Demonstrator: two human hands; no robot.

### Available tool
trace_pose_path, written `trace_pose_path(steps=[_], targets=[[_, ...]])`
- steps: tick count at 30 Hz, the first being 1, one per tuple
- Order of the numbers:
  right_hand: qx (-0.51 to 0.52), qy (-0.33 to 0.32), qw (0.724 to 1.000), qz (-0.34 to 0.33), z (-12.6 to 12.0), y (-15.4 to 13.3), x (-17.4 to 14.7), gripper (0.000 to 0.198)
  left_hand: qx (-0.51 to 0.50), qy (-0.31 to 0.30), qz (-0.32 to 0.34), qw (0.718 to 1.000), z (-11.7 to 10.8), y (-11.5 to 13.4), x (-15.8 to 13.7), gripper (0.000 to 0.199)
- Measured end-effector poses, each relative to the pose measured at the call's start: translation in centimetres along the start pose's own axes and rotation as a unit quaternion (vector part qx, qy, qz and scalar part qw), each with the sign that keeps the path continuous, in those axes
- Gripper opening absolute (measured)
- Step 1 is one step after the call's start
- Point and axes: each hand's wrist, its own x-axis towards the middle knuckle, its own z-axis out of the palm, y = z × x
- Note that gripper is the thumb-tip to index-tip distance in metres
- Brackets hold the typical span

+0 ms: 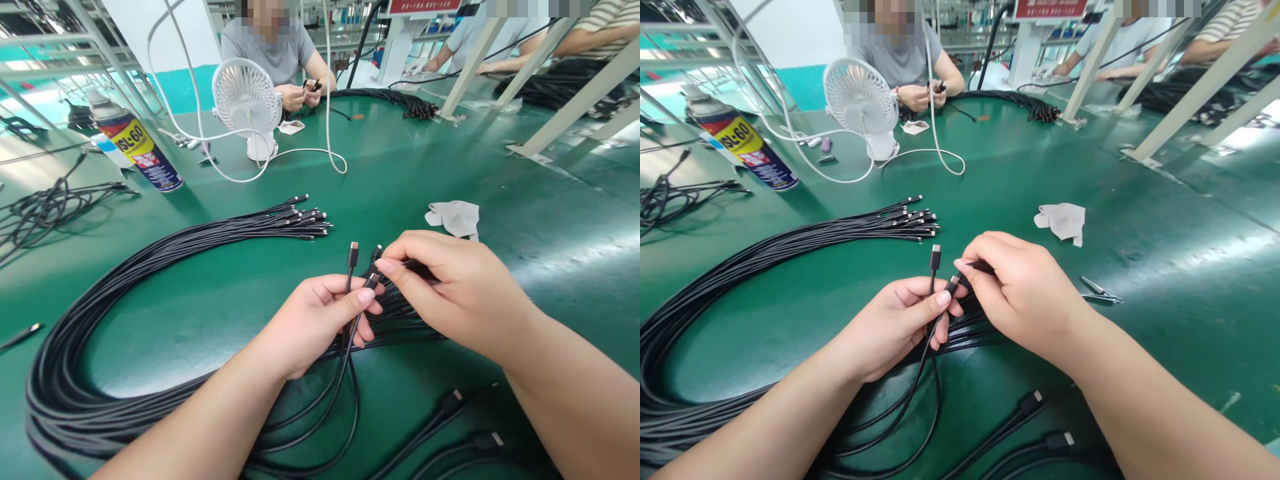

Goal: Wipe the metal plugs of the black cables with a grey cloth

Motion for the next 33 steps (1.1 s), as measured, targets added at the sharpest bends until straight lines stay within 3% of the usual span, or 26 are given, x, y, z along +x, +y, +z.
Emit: trace_pose_path(steps=[12,25,30,33], targets=[[0.055,-0.082,0.994,0.042,-0.42,-0.16,0.29,0.021,0.031,-0.009,0.004,0.999,-0.09,-0.05,0.06,0.026],[0.029,0.003,0.998,0.050,-0.30,-0.12,0.09,0.014,-0.009,0.011,0.008,1.000,0.21,0.32,0.05,0.027],[0.105,-0.035,0.994,0.025,-0.06,0.03,0.29,0.017,-0.031,0.008,0.016,0.999,0.23,0.45,0.05,0.024],[0.141,-0.050,0.989,0.015,-0.03,0.22,0.46,0.018,-0.051,-0.025,0.014,0.998,0.03,0.52,-0.19,0.021]])
